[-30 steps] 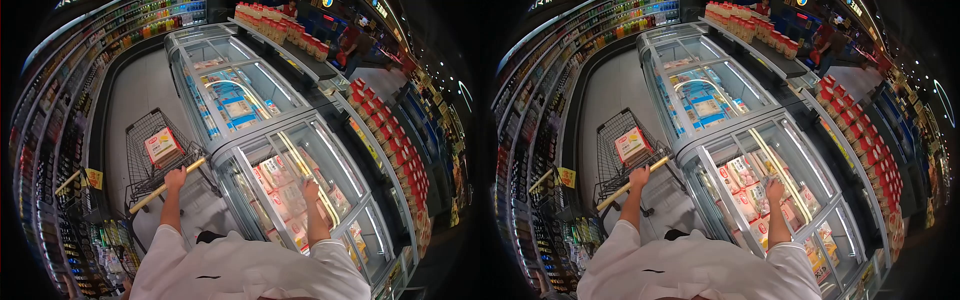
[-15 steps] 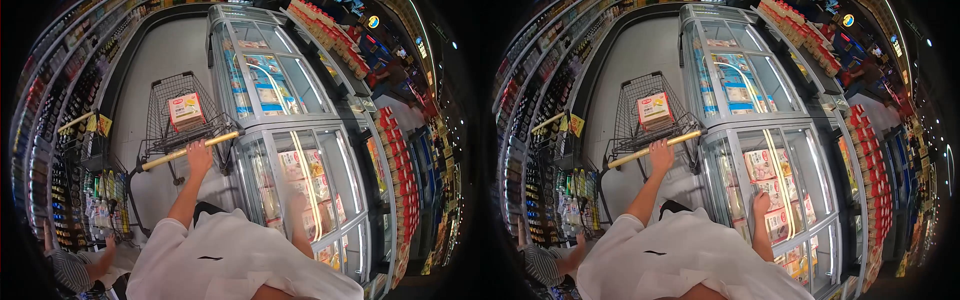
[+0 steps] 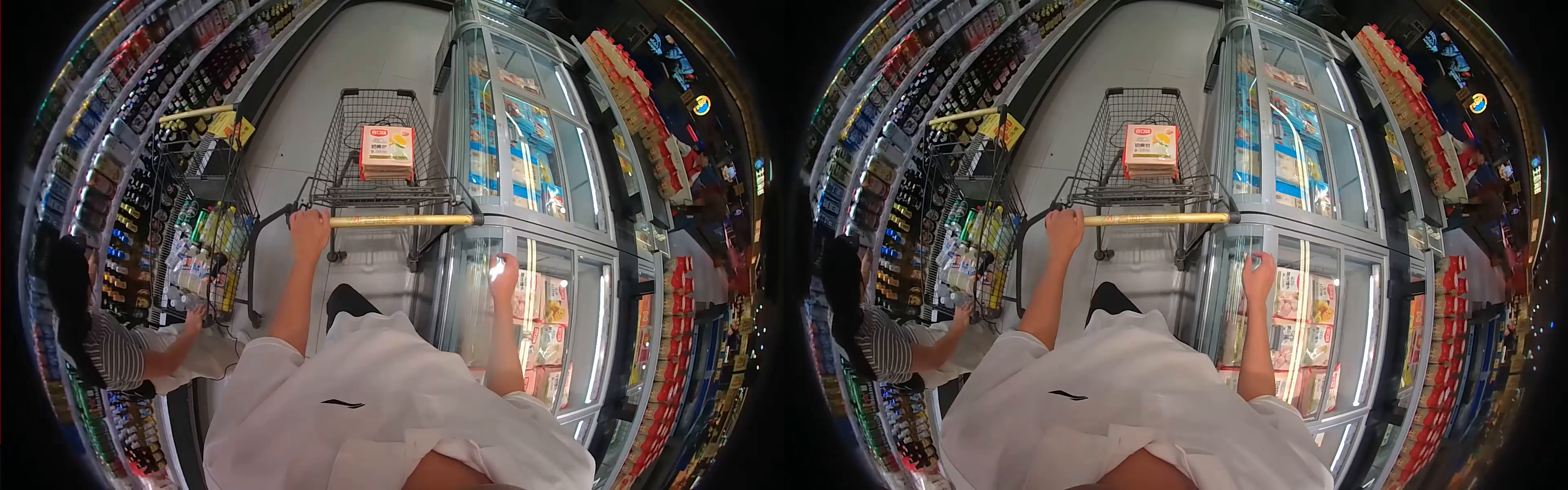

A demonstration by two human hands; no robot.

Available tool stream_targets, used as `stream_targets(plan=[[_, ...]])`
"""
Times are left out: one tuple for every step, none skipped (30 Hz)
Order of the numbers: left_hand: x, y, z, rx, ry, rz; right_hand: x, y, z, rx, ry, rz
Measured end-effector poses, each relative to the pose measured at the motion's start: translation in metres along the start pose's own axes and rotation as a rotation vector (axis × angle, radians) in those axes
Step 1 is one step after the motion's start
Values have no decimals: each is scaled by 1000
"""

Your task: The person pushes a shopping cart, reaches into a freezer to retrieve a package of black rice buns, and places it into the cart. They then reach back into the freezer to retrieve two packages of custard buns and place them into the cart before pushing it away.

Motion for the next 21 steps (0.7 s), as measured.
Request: stream_targets(plan=[[16, 8, 9, -5, 156, -6, 16, 10, 22, -55, 0, 17], [19, 11, 16, 10, 129, 21, 34, 21, 44, -54, 5, 28], [21, 14, 22, 9, 131, 29, 52, 33, 64, -68, 61, 16], [31, 16, 26, -2, 236, 20, 66, 36, 74, -79, 118, -3], [41, 16, 31, -13, 338, 6, 80, 35, 82, -79, 120, -7], [50, 19, 38, -18, 393, 6, 109, 23, 93, -73, 157, -33], [46, 20, 46, -21, 388, 3, 129, 26, 103, -67, 195, -60], [45, 20, 51, 2, 431, -16, 144, 24, 105, -14, 209, -175], [46, 22, 54, 24, 476, -32, 152, 33, 108, -19, 215, -174], [52, 26, 59, 55, 482, -53, 159, 33, 112, 85, 232, -261], [55, 30, 66, 50, 486, -52, 165, 33, 115, 193, 249, -348], [56, 33, 73, 57, 505, -49, 165, 45, 117, 277, 269, -374], [57, 35, 83, 69, 520, -46, 162, 62, 120, 285, 268, -374], [60, 39, 95, 77, 518, -47, 163, 73, 122, 359, 333, -418], [65, 41, 105, 87, 568, -47, 168, 78, 125, 431, 396, -461], [70, 45, 115, 96, 619, -46, 177, 74, 129, 438, 453, -513], [72, 50, 126, 100, 615, -50, 183, 71, 134, 438, 447, -514], [76, 55, 135, 117, 638, -47, 190, 74, 136, 450, 490, -528], [80, 57, 149, 138, 654, -42, 198, 77, 141, 462, 528, -538], [86, 61, 161, 131, 695, -20, 203, 78, 146, 477, 520, -545], [94, 63, 173, 150, 683, -21, 209, 82, 151, 486, 502, -539]])
Point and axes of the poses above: each hand's wrist, its own z-axis towards the middle knuckle, its own x-axis out of the palm, y = z × x, the point moved 7 cm from there along z, towards the middle knuckle, and after that the axes turned 11 degrees about z, right-handed, at the moved point
